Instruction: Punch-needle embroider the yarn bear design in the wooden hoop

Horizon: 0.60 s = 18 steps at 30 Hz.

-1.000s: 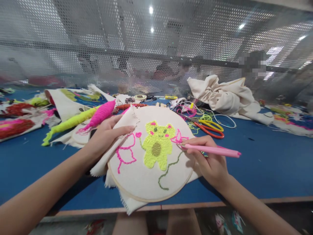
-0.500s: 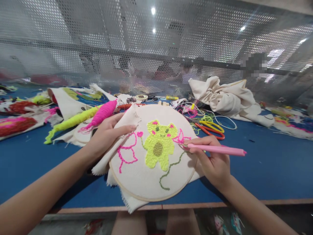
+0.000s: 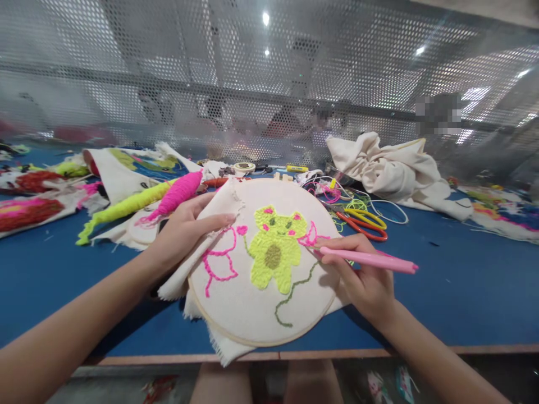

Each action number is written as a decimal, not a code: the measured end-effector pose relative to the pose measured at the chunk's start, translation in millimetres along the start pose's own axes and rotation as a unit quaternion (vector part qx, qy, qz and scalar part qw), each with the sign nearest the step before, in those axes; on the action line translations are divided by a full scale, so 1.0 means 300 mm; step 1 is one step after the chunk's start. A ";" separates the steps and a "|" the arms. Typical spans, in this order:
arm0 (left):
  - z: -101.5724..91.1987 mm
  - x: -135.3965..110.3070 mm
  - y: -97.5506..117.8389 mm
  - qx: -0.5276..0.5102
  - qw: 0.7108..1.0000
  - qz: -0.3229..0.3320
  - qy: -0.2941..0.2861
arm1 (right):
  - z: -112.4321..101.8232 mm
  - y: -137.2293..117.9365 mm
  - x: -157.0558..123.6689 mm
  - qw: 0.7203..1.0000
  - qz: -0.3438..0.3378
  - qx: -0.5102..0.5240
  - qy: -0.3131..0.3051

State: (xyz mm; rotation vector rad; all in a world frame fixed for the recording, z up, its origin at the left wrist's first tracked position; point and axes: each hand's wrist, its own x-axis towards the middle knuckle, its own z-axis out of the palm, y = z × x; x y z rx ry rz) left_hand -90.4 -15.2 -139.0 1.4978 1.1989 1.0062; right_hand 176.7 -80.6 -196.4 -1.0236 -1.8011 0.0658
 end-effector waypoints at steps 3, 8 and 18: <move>0.001 -0.006 0.010 0.002 1.000 -0.005 0.011 | -0.002 -0.007 0.039 0.999 0.014 0.004 -0.042; -0.008 -0.018 0.016 0.022 0.999 0.033 0.028 | 0.012 -0.018 0.111 0.994 -0.018 -0.042 -0.096; -0.012 -0.002 0.002 0.088 0.995 0.031 0.029 | -0.005 -0.010 0.002 0.993 -0.088 -0.069 -0.031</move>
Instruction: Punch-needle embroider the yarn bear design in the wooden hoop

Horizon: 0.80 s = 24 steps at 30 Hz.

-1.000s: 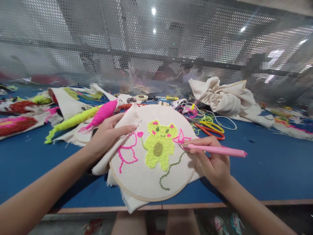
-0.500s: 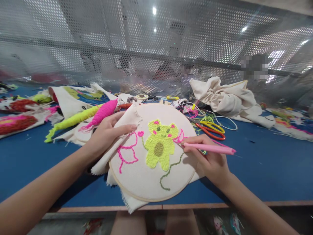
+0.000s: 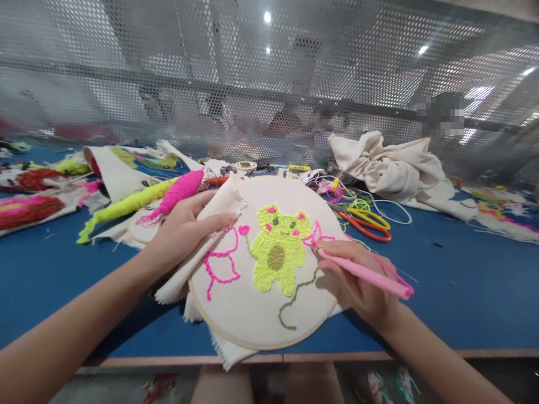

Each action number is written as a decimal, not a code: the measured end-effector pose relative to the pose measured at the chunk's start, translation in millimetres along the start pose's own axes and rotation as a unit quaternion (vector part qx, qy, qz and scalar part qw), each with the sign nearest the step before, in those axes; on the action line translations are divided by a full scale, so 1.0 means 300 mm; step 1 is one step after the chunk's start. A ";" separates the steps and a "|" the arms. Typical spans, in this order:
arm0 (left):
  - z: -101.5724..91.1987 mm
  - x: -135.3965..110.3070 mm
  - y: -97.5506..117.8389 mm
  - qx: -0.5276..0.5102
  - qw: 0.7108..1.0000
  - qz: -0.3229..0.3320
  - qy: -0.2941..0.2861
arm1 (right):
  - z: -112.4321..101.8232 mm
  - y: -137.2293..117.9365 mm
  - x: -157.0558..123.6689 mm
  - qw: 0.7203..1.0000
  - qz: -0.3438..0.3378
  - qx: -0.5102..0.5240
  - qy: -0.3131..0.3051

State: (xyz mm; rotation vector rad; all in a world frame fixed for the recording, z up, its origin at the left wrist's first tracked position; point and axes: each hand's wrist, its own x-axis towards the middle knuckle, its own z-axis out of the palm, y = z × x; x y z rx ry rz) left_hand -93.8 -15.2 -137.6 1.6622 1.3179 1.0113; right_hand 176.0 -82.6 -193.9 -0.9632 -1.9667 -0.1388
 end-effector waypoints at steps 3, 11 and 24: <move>0.002 -0.003 0.000 -0.009 1.000 0.001 -0.001 | -0.002 0.009 -0.007 1.000 0.008 0.027 0.012; 0.004 0.000 -0.005 -0.032 0.999 -0.010 -0.013 | -0.009 0.015 -0.026 0.997 0.015 0.078 0.010; 0.002 -0.003 0.014 -0.032 0.999 -0.017 -0.007 | -0.012 0.025 -0.023 0.997 -0.001 0.073 -0.008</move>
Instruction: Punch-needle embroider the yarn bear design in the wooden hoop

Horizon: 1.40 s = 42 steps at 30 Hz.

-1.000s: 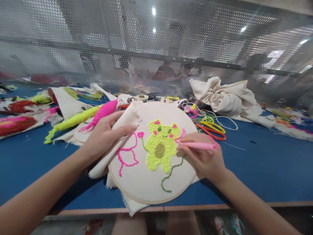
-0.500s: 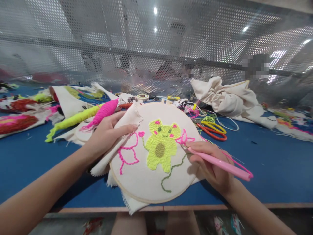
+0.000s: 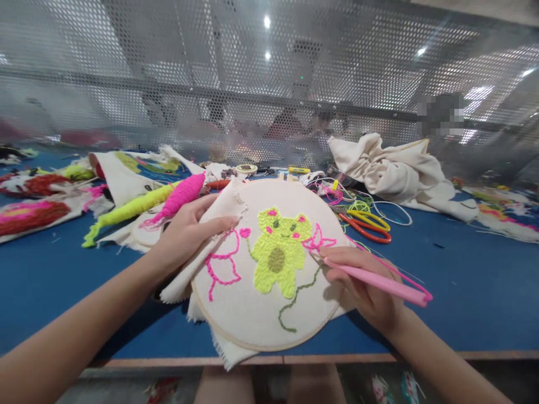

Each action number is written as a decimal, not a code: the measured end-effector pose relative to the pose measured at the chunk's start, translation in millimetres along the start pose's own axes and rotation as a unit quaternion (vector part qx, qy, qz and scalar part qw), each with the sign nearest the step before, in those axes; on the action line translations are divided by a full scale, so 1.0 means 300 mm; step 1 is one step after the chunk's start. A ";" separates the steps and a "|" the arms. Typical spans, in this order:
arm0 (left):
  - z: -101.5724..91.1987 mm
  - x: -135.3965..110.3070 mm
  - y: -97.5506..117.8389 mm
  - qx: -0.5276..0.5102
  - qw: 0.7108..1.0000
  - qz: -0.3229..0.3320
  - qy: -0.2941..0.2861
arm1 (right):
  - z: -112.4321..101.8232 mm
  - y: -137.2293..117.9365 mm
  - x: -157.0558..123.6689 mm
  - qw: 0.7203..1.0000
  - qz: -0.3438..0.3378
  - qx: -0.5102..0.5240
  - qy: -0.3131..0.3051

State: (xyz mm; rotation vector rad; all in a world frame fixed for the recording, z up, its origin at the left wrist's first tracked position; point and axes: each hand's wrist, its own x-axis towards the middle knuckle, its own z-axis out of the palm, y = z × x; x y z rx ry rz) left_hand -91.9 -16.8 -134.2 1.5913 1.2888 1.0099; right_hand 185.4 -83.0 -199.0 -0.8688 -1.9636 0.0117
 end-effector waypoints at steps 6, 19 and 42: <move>-0.004 0.002 -0.026 -0.048 0.999 0.022 0.005 | 0.023 -0.009 0.089 0.996 -0.019 -0.070 -0.055; 0.003 0.016 -0.022 -0.001 1.000 0.004 0.005 | -0.023 0.015 -0.022 0.998 0.014 0.016 -0.063; 0.006 0.015 -0.021 -0.012 1.000 0.010 -0.001 | -0.017 0.001 -0.046 0.999 0.013 -0.009 -0.028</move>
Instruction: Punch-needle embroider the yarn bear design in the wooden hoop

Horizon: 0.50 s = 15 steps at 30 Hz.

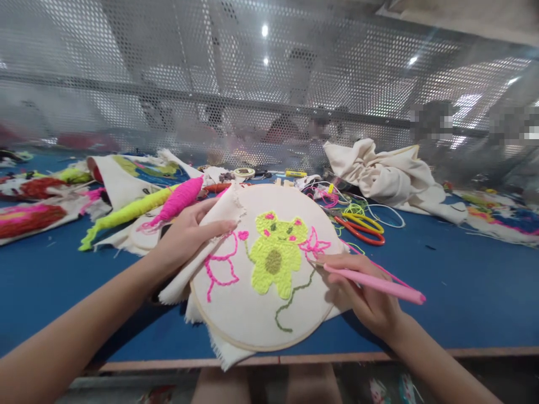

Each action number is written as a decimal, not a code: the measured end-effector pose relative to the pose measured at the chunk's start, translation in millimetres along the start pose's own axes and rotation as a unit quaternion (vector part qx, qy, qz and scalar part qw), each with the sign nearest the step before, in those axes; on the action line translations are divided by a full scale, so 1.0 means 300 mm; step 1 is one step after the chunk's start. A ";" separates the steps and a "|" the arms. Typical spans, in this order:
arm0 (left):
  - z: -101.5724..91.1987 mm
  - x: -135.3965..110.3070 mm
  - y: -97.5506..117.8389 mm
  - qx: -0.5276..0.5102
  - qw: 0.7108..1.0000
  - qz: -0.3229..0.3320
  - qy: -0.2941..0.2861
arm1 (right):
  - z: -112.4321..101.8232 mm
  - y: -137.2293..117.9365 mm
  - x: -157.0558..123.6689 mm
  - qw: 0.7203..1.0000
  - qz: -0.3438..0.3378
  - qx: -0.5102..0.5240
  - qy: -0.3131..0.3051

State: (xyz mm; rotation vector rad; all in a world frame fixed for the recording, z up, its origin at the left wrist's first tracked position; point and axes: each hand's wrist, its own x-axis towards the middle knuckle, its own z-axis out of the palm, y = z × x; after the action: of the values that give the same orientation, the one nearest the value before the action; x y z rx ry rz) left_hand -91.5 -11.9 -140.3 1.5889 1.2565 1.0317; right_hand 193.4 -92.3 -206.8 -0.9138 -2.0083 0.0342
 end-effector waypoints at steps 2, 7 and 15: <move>0.000 -0.001 0.001 0.001 1.000 0.001 0.004 | -0.003 0.002 -0.002 1.000 -0.012 -0.011 0.006; -0.001 -0.005 0.007 -0.003 1.000 -0.008 0.006 | 0.008 -0.011 0.031 1.000 -0.013 -0.020 -0.015; -0.006 -0.010 0.031 0.000 1.000 -0.013 -0.009 | 0.057 -0.048 0.089 0.992 0.003 -0.129 -0.005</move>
State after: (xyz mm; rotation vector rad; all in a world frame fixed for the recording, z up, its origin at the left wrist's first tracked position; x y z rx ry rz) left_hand -91.0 -15.8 -131.2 1.5746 1.2624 0.9995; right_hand 163.7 -81.2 -192.6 -1.0820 -2.0507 -0.2222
